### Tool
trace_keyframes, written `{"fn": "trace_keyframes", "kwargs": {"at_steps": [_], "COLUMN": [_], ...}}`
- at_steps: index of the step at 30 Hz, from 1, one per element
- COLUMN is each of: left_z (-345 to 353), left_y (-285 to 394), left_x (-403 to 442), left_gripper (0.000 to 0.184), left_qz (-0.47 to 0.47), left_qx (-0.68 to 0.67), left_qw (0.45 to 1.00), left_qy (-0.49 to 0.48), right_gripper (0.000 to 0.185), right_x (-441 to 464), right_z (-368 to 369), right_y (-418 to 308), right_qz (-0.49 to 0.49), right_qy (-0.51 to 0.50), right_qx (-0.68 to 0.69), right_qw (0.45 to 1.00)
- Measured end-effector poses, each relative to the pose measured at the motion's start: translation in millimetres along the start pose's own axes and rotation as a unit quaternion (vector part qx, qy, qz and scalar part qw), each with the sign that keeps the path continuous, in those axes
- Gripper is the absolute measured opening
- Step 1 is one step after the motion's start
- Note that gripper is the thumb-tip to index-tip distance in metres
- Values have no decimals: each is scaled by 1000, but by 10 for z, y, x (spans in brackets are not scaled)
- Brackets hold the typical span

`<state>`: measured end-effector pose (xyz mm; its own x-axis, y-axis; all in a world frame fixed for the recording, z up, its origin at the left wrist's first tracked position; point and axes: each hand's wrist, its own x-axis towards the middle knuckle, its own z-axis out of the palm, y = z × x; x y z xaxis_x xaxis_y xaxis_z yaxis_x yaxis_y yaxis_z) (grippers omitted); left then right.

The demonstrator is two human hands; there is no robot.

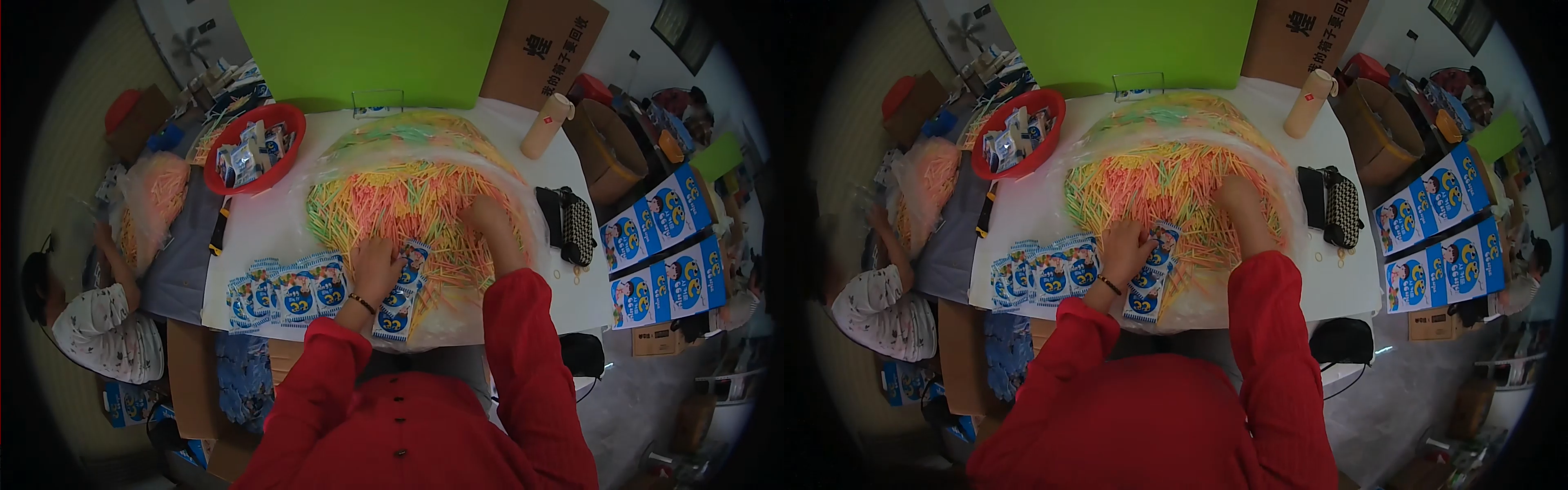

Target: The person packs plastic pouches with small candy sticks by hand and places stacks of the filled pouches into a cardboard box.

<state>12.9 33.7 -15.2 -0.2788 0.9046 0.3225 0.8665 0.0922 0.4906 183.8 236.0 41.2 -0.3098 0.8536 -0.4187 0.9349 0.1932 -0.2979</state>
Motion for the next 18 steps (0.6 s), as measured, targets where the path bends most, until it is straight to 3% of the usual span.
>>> {"fn": "trace_keyframes", "kwargs": {"at_steps": [1,2,4,8,10,11,12,13,14,16,18], "left_z": [4,5,8,-33,-133,-128,-119,-120,-136,-165,-90], "left_y": [-47,-93,-163,-141,-44,-24,-5,2,-6,-16,-38], "left_x": [11,23,21,14,35,52,73,75,60,32,-1], "left_gripper": [29,29,22,17,11,11,12,14,14,18,18], "left_qz": [-4,-6,-21,21,-130,-131,-183,-226,-228,-228,-241], "left_qx": [-43,-43,-80,-58,-292,-293,-485,-655,-655,-697,-712], "left_qw": [999,999,995,997,946,945,854,721,720,678,654], "left_qy": [-11,-7,-53,-40,-60,-61,-47,-29,-28,-56,-85], "right_gripper": [38,38,37,35,28,28,21,16,16,16,14], "right_x": [28,17,-83,-308,-396,-444,-478,-520,-576,-718,-598], "right_z": [-52,-66,5,100,144,187,254,334,475,796,1235], "right_y": [39,93,231,352,396,424,475,513,518,490,661], "right_qz": [16,13,-55,-83,-122,-121,-153,-186,-186,-219,-251], "right_qy": [-83,-82,63,114,107,106,135,163,161,189,171], "right_qx": [17,14,38,134,269,268,323,376,375,584,613], "right_qw": [996,996,996,981,949,950,924,893,894,759,729]}}
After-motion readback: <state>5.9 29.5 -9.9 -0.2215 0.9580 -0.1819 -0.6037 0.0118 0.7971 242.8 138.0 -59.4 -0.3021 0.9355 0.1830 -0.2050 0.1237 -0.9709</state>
